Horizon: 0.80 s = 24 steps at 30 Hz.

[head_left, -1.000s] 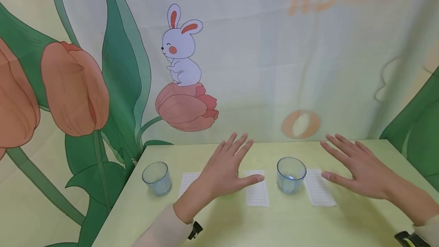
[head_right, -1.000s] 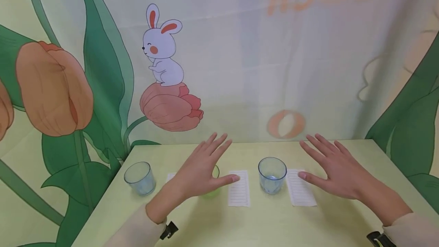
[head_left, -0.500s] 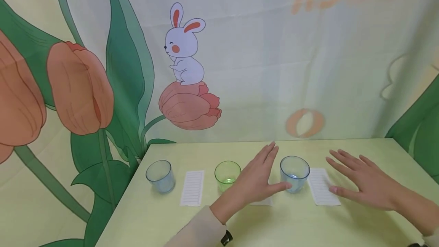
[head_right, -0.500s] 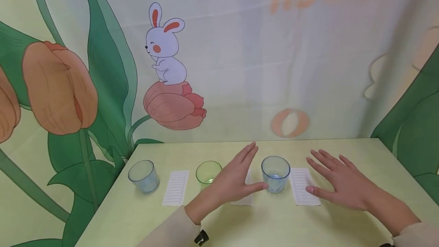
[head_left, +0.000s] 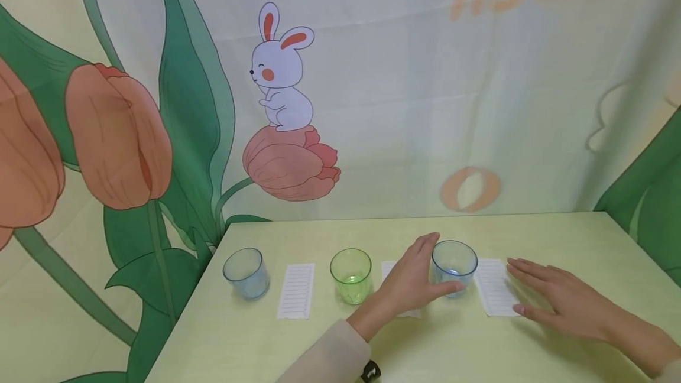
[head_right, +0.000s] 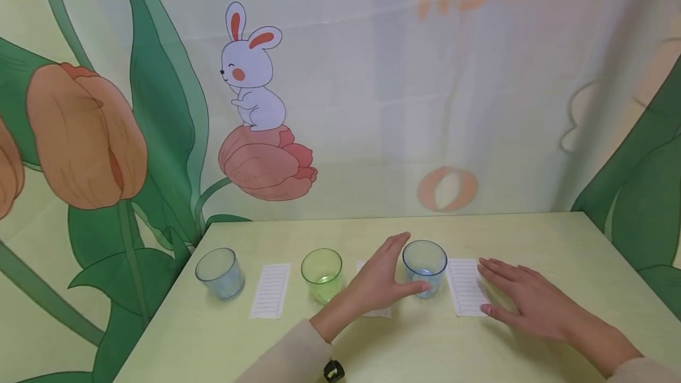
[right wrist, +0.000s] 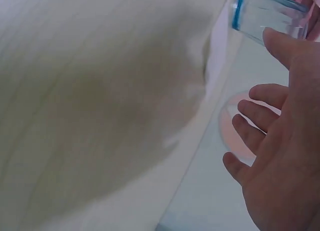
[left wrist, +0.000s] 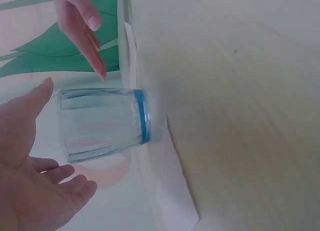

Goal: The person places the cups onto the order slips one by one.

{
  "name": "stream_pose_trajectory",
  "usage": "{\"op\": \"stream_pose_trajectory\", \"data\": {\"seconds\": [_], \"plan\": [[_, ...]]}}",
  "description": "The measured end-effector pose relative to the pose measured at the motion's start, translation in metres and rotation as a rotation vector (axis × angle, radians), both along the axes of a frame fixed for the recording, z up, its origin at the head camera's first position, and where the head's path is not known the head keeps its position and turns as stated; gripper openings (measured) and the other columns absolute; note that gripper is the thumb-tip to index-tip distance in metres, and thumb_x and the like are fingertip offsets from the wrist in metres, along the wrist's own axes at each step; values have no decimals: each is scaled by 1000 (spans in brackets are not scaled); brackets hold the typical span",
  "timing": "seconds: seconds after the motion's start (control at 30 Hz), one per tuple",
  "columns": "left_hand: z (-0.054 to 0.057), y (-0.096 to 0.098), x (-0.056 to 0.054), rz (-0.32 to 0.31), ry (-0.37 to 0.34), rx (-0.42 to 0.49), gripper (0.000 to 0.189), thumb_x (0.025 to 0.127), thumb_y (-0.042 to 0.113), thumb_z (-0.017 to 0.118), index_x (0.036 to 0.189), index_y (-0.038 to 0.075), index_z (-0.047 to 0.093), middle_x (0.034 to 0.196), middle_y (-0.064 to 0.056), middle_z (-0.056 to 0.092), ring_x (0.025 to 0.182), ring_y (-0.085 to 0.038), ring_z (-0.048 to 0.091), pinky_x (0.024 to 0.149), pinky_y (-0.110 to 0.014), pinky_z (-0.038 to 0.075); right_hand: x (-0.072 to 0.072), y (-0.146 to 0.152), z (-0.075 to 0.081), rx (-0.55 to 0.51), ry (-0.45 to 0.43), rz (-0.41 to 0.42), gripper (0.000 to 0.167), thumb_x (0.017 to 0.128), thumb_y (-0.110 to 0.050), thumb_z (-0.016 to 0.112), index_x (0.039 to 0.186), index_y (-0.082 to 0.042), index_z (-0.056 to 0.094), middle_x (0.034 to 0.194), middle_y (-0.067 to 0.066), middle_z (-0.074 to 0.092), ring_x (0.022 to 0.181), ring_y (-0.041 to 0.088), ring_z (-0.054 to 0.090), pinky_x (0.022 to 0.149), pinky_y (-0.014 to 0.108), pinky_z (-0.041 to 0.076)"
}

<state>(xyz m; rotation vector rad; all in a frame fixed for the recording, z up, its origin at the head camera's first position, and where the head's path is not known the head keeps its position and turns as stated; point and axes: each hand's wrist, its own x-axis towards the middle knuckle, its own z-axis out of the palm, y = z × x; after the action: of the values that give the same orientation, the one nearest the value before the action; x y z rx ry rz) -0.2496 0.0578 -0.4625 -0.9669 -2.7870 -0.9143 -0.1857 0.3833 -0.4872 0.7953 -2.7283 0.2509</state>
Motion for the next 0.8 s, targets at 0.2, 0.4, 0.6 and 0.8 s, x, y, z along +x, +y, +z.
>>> {"op": "stream_pose_trajectory", "data": {"seconds": [0.2, 0.4, 0.6, 0.8], "plan": [[-7, 8, -4, 23, -11, 20, 101, 88, 61, 80, 165, 16, 34, 166, 3, 41, 148, -14, 45, 115, -31, 45, -5, 1, -12, 27, -26, -6, 74, 93, -46, 81, 145, 3, 61, 151, 21, 57, 133, 43, 58, 123, 26, 29], [-13, 14, -7, 40, -25, 20, 100, 86, 62, 82, 163, 17, 37, 162, 4, 45, 142, -12, 51, 112, -30, 47, -8, 3, -19, 45, -12, 1, 74, 93, -43, 82, 145, 4, 61, 151, 22, 57, 132, 43, 59, 122, 24, 29], [-16, 17, -9, 49, -44, 21, 100, 87, 63, 81, 163, 17, 38, 162, 4, 45, 142, -14, 51, 112, -31, 48, -8, 5, -22, 40, -8, 14, 72, 92, -43, 82, 144, 4, 62, 150, 22, 58, 130, 43, 60, 110, 3, -2], [-16, 20, -9, 54, -61, 37, 97, 88, 62, 81, 163, 18, 38, 162, 5, 45, 142, -16, 52, 112, -32, 48, -6, 6, -24, 34, 14, 43, 67, 93, -41, 83, 141, 2, 66, 149, 20, 60, 128, 43, 62, 115, 4, 8]]}}
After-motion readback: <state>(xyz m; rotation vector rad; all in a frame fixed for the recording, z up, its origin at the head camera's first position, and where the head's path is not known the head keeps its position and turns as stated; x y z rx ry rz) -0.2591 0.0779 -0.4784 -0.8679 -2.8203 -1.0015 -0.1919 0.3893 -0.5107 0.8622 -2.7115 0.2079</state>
